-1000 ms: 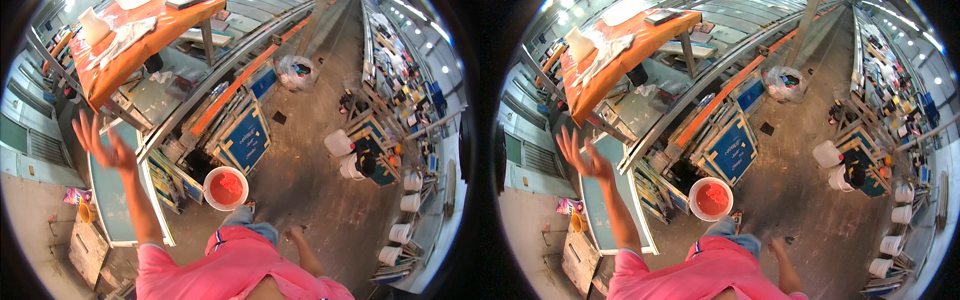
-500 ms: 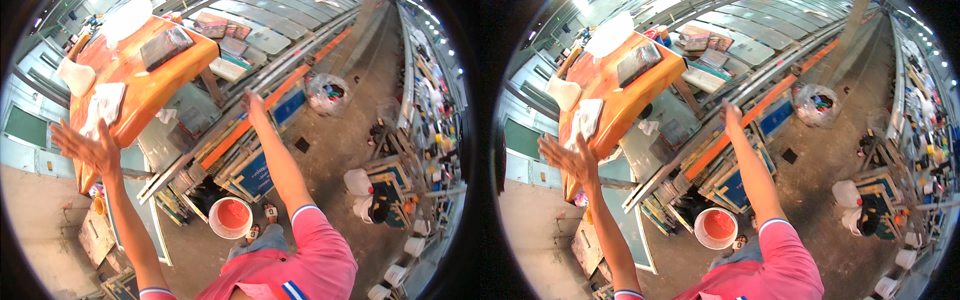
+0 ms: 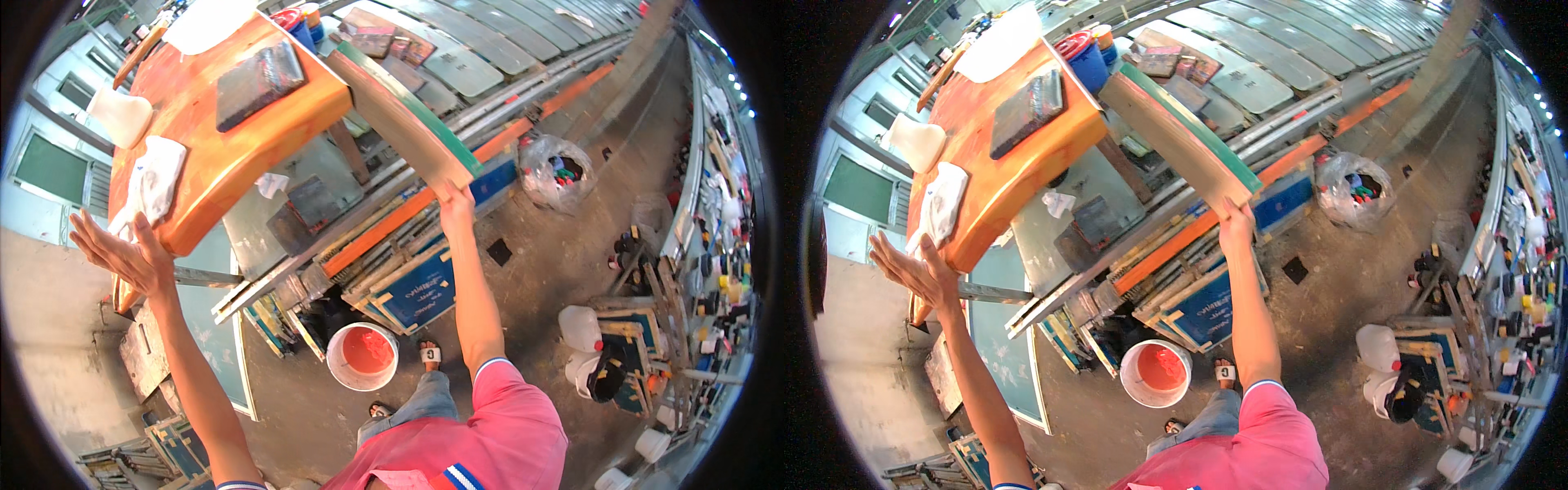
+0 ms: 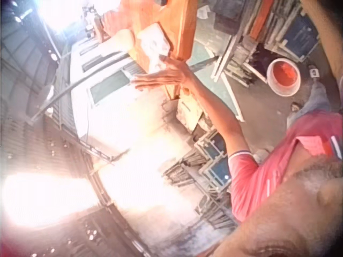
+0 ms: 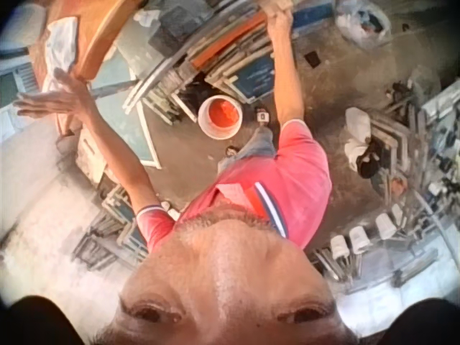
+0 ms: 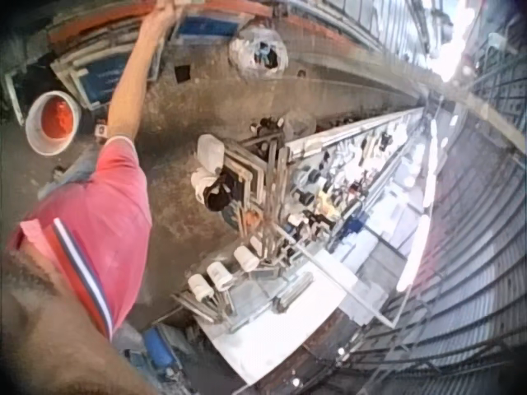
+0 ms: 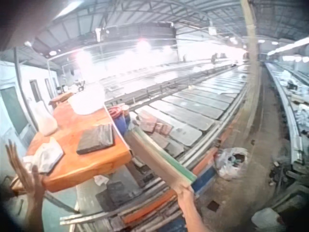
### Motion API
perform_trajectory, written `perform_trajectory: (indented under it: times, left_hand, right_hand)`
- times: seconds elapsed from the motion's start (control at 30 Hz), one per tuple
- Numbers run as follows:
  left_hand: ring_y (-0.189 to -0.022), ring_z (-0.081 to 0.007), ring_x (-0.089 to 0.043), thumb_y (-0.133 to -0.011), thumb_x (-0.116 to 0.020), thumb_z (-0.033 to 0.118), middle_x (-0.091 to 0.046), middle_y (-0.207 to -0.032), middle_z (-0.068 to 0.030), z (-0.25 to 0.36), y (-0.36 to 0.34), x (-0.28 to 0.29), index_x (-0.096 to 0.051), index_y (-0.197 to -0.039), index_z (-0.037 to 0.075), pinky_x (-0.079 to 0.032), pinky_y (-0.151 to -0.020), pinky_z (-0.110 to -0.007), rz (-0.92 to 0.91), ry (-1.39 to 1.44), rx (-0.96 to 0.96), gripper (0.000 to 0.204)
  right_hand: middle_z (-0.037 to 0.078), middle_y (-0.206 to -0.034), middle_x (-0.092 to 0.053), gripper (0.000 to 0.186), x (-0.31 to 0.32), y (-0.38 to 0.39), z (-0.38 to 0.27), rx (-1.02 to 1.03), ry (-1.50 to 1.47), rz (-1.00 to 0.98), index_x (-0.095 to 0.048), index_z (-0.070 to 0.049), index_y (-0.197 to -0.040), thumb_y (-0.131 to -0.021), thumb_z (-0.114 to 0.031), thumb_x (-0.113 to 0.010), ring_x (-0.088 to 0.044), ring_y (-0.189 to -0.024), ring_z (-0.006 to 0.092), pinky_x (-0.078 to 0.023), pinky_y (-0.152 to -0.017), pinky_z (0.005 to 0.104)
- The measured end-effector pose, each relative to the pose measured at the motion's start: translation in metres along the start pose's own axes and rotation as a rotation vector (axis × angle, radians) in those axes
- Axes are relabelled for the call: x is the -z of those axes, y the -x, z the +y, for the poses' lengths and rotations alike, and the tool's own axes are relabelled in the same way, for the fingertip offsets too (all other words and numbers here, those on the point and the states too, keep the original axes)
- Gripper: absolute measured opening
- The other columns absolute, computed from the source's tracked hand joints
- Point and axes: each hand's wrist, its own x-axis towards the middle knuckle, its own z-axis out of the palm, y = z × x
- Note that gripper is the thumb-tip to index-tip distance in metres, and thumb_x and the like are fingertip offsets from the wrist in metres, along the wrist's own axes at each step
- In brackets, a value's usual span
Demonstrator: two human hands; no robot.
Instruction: The person unfolds a green t-shirt and places it on a flatbed screen printing press. They use a tape measure to measure the frame and the shirt, then pick up a screen printing frame and walk to a workbench area.
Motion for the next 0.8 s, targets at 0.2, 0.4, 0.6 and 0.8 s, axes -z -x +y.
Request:
perform_trajectory:
  times: [0.2,0.4,0.6,0.8]
  left_hand:
    - [-0.141,-0.0411,-0.018,-0.089,-0.059,0.046,-0.027,-0.15,-0.0208,-0.012,0.003,0.013,-0.032,-0.143,0.0,-0.014,-0.113,-0.054,0.084,0.226,-0.124,0.075]
    - [-0.139,-0.0394,-0.025,-0.079,-0.066,0.049,-0.039,-0.141,-0.02,0.036,0.053,0.099,-0.044,-0.133,0.002,-0.012,-0.112,-0.06,-0.012,0.601,-0.065,0.075]
    - [-0.135,-0.0378,-0.033,-0.074,-0.065,0.061,-0.051,-0.131,-0.0175,0.079,0.307,0.277,-0.054,-0.12,0.002,-0.012,-0.105,-0.07,-0.917,0.885,-0.136,0.076]
    - [-0.078,-0.0274,-0.062,-0.077,-0.073,0.039,-0.063,-0.084,-0.0148,-0.053,0.438,0.367,-0.061,-0.098,0.002,-0.046,-0.068,-0.039,-1.043,0.973,0.66,0.044]
  right_hand:
    - [0.011,-0.133,-0.053,0.049,0.111,0.168,-0.085,-0.001,0.043,0.006,-0.046,-0.004,-0.132,-0.086,-0.004,-0.061,-0.048,-0.126,0.0287,-0.036,-0.107,0.0511]
    - [0.016,-0.14,-0.044,0.051,0.244,0.403,-0.207,-0.081,0.32,0.002,-0.037,0.001,-0.137,-0.092,-0.017,-0.053,-0.041,-0.129,0.0312,-0.029,-0.112,0.0486]
    - [0.015,-0.129,-0.053,0.054,0.115,0.516,-0.189,-0.056,0.841,-0.367,-0.046,0.004,-0.13,-0.086,-0.024,-0.061,-0.051,-0.119,0.0261,-0.038,-0.102,0.0401]
    - [0.013,-0.119,-0.06,0.042,-0.039,0.482,-0.037,-0.32,0.914,-0.561,-0.054,0.006,-0.121,-0.087,-0.018,-0.061,-0.058,-0.11,0.0226,-0.044,-0.098,0.0355]
